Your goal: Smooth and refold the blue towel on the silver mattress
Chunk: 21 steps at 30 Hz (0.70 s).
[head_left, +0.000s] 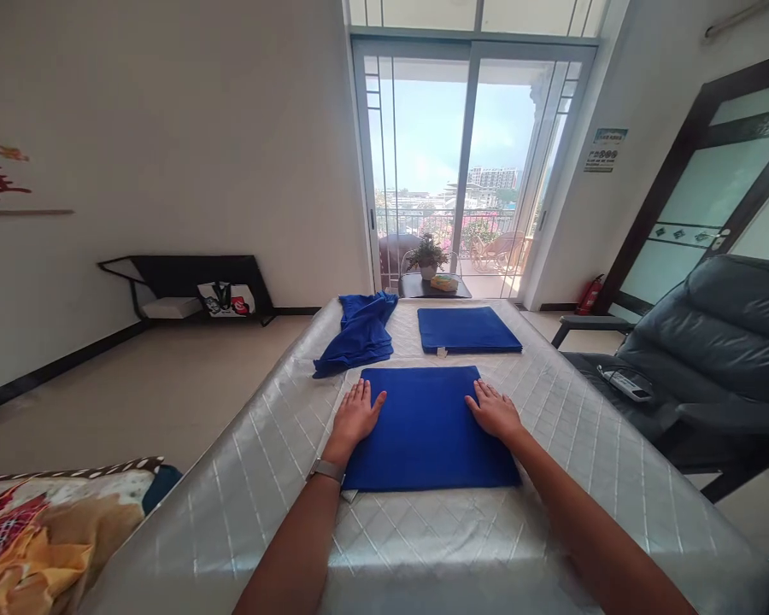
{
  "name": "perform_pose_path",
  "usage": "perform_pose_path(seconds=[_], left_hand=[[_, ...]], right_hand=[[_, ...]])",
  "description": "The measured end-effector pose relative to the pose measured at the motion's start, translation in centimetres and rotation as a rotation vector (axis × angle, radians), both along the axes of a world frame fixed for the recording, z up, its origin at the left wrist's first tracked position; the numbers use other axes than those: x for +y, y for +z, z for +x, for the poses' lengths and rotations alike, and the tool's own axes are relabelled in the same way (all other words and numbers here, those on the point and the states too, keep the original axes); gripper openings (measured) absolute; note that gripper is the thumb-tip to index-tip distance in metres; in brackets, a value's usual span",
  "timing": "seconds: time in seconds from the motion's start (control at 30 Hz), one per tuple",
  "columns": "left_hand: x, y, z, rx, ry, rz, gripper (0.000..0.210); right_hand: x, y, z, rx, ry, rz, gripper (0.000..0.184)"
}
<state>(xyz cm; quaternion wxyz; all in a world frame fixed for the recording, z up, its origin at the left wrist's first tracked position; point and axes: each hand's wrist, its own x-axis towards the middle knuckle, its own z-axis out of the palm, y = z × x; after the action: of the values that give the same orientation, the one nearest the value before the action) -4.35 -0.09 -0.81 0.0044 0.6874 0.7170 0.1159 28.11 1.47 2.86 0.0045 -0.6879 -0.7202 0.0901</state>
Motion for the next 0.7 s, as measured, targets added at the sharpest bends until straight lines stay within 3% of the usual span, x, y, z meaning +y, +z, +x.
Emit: perform_pose_path(seconds=[0.2, 0.47, 0.7], left_hand=[[0.0, 0.1, 0.2, -0.023, 0.016, 0.013, 0.085], [0.1, -0.1, -0.1, -0.022, 0.005, 0.020, 0.084], [0.0, -0.4, -0.2, 0.017, 0.001, 0.009, 0.084]], right_hand=[[2.8, 1.3, -0.6, -0.018, 0.034, 0.069, 0.068], [4.7, -1.7, -0.5, 0.006, 0.025, 0.090, 0.072], [4.7, -1.8, -0.5, 0.046, 0.030, 0.103, 0.072]])
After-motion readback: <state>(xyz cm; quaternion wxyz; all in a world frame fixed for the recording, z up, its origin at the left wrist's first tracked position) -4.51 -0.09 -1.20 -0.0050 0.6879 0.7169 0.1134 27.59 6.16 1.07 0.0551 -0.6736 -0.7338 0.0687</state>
